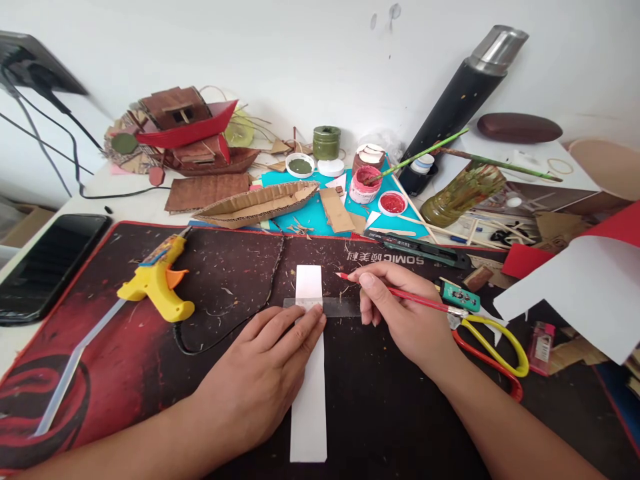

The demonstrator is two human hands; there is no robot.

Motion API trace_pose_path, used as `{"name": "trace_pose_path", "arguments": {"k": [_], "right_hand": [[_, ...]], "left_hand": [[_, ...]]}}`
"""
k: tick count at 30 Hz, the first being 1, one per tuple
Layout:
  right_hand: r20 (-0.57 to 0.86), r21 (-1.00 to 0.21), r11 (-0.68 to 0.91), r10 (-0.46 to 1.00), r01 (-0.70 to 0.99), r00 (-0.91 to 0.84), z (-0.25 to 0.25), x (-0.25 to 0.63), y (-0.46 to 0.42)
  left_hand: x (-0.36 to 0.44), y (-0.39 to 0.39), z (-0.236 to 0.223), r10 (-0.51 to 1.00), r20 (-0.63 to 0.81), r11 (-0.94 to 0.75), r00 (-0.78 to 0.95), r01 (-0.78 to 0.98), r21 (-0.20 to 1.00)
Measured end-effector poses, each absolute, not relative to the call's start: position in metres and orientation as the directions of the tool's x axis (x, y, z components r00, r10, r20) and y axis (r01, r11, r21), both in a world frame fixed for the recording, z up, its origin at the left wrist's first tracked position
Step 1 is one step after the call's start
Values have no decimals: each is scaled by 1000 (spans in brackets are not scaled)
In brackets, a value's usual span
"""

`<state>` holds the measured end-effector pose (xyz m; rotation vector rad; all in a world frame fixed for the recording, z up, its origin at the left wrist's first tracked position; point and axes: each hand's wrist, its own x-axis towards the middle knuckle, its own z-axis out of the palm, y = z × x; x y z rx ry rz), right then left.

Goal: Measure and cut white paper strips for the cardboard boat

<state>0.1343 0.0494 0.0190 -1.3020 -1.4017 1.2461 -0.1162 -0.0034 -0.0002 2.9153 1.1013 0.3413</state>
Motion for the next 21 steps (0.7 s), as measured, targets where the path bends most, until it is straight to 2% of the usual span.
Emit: {"name": "trace_pose_path", "arguments": {"k": [21], "right_hand": [[-39, -988, -13, 986, 153, -164, 20, 132, 51]], "left_hand": [[-116, -3, 0, 653, 197, -755, 732, 649, 90]]}}
